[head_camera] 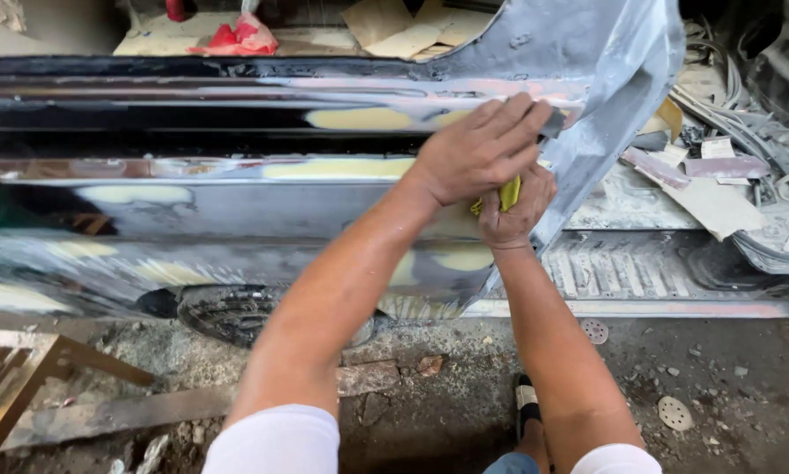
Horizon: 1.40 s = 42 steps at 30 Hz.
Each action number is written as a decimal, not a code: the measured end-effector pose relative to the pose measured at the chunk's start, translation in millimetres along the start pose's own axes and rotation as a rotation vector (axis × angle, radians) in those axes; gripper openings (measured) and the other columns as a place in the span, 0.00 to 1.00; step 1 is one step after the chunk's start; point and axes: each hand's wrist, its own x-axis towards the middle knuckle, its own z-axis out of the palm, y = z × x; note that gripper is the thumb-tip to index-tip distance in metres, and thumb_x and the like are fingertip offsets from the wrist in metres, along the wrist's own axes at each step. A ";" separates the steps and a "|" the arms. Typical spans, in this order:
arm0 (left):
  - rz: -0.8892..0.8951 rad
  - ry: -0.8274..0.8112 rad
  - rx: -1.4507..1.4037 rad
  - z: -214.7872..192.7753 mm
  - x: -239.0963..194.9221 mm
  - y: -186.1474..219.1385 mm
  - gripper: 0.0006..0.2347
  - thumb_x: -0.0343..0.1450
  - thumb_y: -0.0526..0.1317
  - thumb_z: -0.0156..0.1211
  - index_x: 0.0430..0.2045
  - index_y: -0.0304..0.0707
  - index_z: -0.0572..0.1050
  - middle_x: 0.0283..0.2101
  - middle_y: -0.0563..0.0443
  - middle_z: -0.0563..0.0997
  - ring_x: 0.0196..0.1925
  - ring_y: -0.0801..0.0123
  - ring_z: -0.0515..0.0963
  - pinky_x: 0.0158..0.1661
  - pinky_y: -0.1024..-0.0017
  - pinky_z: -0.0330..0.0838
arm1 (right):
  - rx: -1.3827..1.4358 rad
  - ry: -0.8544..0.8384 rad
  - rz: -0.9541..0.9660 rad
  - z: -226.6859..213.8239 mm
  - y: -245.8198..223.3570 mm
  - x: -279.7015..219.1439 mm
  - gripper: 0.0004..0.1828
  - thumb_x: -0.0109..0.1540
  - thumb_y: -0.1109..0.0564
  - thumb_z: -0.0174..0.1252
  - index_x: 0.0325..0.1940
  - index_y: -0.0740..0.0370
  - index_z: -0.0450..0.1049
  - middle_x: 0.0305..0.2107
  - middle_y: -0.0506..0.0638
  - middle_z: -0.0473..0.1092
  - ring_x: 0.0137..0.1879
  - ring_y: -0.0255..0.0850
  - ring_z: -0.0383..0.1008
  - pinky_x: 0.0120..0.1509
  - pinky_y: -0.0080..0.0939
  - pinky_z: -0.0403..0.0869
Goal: The person scrubs the side panel of a car using a yellow cloth and a black scrubbing block. They wipe the surface repeatedly, then dip the cloth into a green bucket of water to rinse it before continuing.
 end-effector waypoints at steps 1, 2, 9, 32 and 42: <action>-0.010 -0.005 -0.002 -16.3 -21.7 -1.0 0.07 0.74 0.39 0.58 0.41 0.38 0.78 0.66 0.41 0.71 0.68 0.51 0.72 0.63 0.59 0.69 | 0.005 -0.010 0.002 -3.1 -1.2 -1.4 0.24 0.68 0.43 0.57 0.57 0.66 0.70 0.50 0.60 0.70 0.57 0.58 0.69 0.64 0.56 0.63; -0.075 -0.008 -0.006 -31.6 -40.1 -4.8 0.08 0.74 0.39 0.59 0.43 0.37 0.78 0.66 0.42 0.72 0.68 0.52 0.72 0.63 0.59 0.68 | 0.024 -0.052 0.033 -4.7 -0.8 -0.3 0.20 0.70 0.46 0.57 0.57 0.65 0.70 0.51 0.59 0.71 0.58 0.57 0.69 0.66 0.57 0.63; -0.616 -0.061 -0.077 -88.5 -180.1 3.6 0.14 0.68 0.40 0.70 0.45 0.34 0.78 0.60 0.40 0.74 0.60 0.45 0.73 0.57 0.53 0.68 | 0.149 0.168 0.206 -20.7 -21.4 52.8 0.13 0.73 0.52 0.55 0.57 0.62 0.69 0.57 0.58 0.61 0.66 0.51 0.61 0.73 0.54 0.63; -0.663 -0.044 -0.089 -85.5 -171.5 11.8 0.13 0.67 0.37 0.69 0.44 0.34 0.78 0.59 0.40 0.76 0.61 0.47 0.74 0.58 0.54 0.68 | 0.103 -0.524 -0.551 -2.9 -22.0 65.3 0.26 0.60 0.58 0.61 0.64 0.52 0.73 0.63 0.49 0.66 0.68 0.49 0.66 0.73 0.52 0.66; -0.391 -0.044 -0.268 24.1 -39.2 79.1 0.09 0.71 0.35 0.60 0.44 0.34 0.75 0.60 0.40 0.76 0.65 0.47 0.75 0.62 0.55 0.71 | 0.366 -0.086 0.302 -35.0 30.6 16.0 0.19 0.62 0.68 0.46 0.56 0.64 0.72 0.58 0.59 0.70 0.65 0.51 0.69 0.76 0.49 0.66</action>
